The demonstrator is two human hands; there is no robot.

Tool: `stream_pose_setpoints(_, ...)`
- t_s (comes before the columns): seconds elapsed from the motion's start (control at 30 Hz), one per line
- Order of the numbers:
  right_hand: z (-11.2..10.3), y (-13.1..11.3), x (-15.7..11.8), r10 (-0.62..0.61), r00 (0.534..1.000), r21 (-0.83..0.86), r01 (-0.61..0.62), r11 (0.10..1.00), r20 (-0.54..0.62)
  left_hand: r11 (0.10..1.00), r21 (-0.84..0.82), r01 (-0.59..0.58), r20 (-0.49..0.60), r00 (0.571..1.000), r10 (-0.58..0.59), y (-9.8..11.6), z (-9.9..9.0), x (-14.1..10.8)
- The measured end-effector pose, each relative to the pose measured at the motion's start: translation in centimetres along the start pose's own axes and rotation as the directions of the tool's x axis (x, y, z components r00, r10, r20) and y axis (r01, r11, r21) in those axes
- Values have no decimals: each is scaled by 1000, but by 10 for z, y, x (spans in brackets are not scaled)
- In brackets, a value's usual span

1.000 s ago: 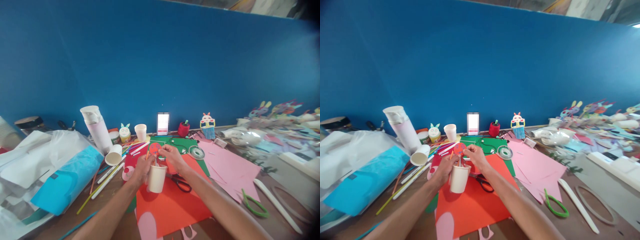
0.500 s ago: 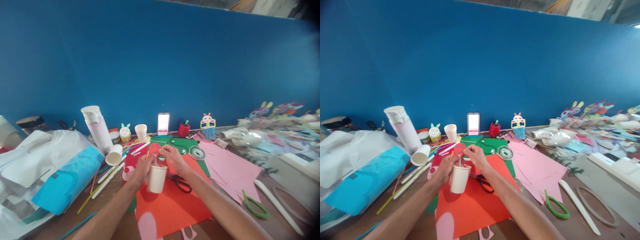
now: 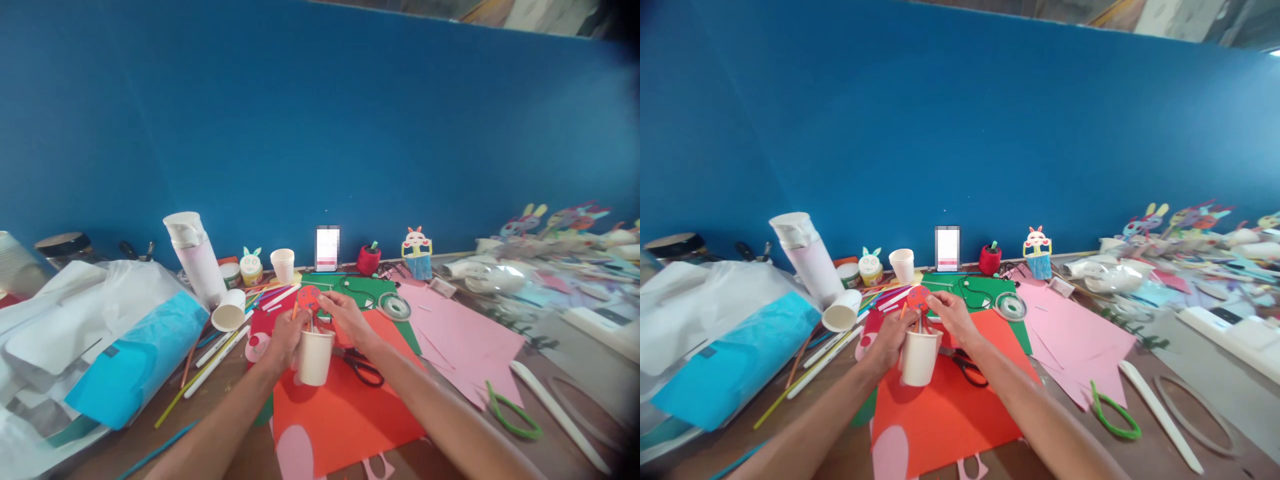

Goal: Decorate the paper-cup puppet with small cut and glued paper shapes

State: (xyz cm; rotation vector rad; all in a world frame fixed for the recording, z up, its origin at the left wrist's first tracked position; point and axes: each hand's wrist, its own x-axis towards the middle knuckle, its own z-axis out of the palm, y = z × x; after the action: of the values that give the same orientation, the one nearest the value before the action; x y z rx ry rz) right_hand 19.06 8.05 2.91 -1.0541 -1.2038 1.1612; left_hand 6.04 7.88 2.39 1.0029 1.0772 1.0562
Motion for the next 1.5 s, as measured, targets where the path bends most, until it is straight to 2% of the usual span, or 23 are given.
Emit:
stream_pose_setpoints(0.13, 4, 3, -3, 60, 997, 49, -62, 997, 52, 999, 19, -45, 52, 998, 44, -4, -2, 3)
stream_pose_setpoints(0.27, 3, 4, -2, 88, 996, 52, -89, 995, 24, 998, 12, -54, 98, 994, 52, -3, 1, 0)
stream_pose_setpoints(0.4, 1, 5, 1, 63, 998, -2, -63, 998, -19, 998, 13, -53, 86, 995, 52, 0, 4, -4)
stream_pose_setpoints(0.53, 2, 4, -1, 80, 996, 12, -79, 997, -37, 999, -9, -34, 91, 995, 35, -1, 5, -4)
stream_pose_setpoints(0.8, 6, 3, -4, 107, 993, 99, -112, 989, 52, 998, -51, -23, 117, 993, 29, -3, 4, -1)
stream_pose_setpoints(1.03, 9, -1, -5, 98, 995, 85, -98, 992, -2, 999, -41, -29, 74, 997, 32, -11, 1, 3)
stream_pose_setpoints(1.27, 8, -2, -6, 107, 993, 113, -112, 987, 46, 999, -43, -34, 94, 995, 38, -7, 1, 1)
stream_pose_setpoints(1.5, 5, 3, -3, 120, 993, 62, -121, 991, 15, 999, -46, -20, 69, 997, 23, -7, 1, 1)
